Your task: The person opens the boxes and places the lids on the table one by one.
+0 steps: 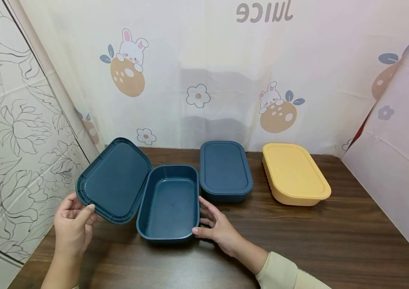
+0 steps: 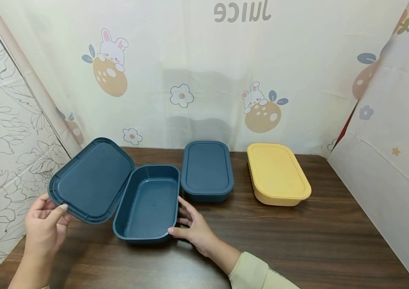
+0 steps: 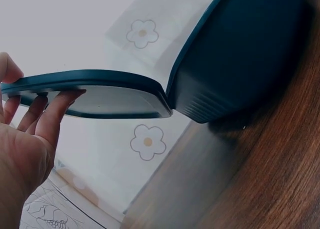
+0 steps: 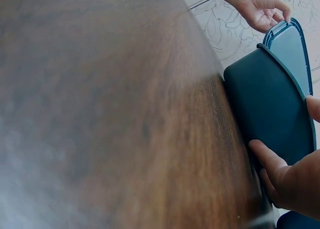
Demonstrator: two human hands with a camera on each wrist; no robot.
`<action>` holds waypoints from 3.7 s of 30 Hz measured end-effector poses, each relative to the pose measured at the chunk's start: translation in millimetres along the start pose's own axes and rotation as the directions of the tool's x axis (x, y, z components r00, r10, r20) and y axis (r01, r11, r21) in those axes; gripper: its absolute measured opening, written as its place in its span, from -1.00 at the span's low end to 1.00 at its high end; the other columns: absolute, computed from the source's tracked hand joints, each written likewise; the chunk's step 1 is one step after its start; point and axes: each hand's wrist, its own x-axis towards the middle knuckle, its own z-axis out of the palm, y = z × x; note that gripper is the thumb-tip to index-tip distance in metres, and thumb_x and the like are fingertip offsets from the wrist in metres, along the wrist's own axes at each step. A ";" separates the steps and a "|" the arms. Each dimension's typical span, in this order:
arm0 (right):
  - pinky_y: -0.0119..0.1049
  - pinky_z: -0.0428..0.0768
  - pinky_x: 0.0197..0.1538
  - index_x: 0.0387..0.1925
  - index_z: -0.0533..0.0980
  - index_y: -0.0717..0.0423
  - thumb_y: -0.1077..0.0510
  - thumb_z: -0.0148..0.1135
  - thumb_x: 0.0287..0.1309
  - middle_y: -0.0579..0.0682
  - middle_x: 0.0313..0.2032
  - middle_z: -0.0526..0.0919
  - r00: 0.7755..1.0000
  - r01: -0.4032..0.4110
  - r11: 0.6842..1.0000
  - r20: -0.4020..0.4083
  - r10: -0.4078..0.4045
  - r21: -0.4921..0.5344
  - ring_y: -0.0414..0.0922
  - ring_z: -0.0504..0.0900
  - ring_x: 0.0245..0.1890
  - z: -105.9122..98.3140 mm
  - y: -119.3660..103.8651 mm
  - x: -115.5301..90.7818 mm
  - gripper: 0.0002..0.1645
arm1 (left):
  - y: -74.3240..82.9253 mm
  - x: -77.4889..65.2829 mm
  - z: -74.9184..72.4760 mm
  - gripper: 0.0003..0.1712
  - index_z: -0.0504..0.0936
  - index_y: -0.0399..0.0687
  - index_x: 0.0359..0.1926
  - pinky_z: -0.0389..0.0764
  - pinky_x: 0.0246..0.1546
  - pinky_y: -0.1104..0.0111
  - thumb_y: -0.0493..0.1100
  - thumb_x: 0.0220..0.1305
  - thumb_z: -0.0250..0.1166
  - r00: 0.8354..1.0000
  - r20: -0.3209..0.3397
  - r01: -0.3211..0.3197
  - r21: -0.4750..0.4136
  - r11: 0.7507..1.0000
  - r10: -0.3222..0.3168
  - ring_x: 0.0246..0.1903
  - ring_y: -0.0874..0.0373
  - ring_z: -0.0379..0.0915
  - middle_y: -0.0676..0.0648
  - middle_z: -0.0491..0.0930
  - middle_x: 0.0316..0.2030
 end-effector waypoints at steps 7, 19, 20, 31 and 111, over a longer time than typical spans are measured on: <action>-0.05 0.61 0.02 0.53 -0.05 -0.01 0.33 0.37 0.12 0.33 0.41 0.07 1.000 -0.005 1.000 0.003 0.005 0.004 0.24 0.27 0.28 0.1 0.6 1.2 0.10 | -1.8 2.1 -2.2 -0.52 0.46 -0.54 -0.03 0.68 -0.44 0.23 -0.81 0.13 -0.18 0.999 -0.033 0.008 0.014 1.000 -0.007 -0.32 -0.04 0.66 -0.32 0.62 -0.17; -0.05 0.61 0.01 0.53 -0.04 -0.02 0.35 0.37 0.12 0.33 0.41 0.08 1.000 -0.003 1.000 -0.002 0.003 0.004 0.23 0.28 0.26 0.6 1.6 1.6 0.09 | -5.9 7.3 -7.5 -0.58 0.42 -0.58 0.00 0.67 -0.50 0.19 -0.78 0.17 -0.15 0.994 -0.105 -0.004 -0.029 1.000 0.001 -0.39 -0.09 0.67 -0.35 0.59 -0.19; -0.05 0.61 0.01 0.53 -0.04 -0.02 0.34 0.37 0.12 0.33 0.41 0.08 1.000 -0.003 1.000 -0.003 0.003 0.003 0.22 0.28 0.26 0.6 1.5 1.6 0.09 | -6.4 7.8 -8.1 -0.58 0.42 -0.58 0.00 0.67 -0.51 0.19 -0.78 0.17 -0.14 0.993 -0.115 -0.006 -0.029 1.000 0.002 -0.40 -0.09 0.67 -0.34 0.59 -0.20; -0.06 0.61 0.01 0.53 -0.03 -0.03 0.33 0.38 0.12 0.33 0.41 0.08 1.000 -0.003 1.000 0.000 0.003 -0.004 0.21 0.30 0.25 0.4 1.5 1.6 0.09 | -9.6 13.4 -14.5 -0.60 0.44 -0.57 -0.05 0.63 -0.53 0.10 -0.78 0.15 -0.13 0.976 -0.217 -0.011 -0.092 0.996 -0.009 -0.49 -0.12 0.66 -0.35 0.59 -0.27; -0.08 0.62 0.00 0.53 -0.02 -0.01 0.34 0.38 0.11 0.34 0.41 0.09 1.000 0.000 1.000 -0.014 0.000 -0.004 0.20 0.31 0.24 3.7 1.5 1.3 0.09 | -30.5 56.6 -55.0 -0.18 0.34 0.04 0.40 0.68 -0.36 0.11 -0.51 0.15 0.31 0.577 -0.749 0.224 -0.236 0.945 -0.324 -0.34 0.03 0.64 -0.07 0.48 -0.01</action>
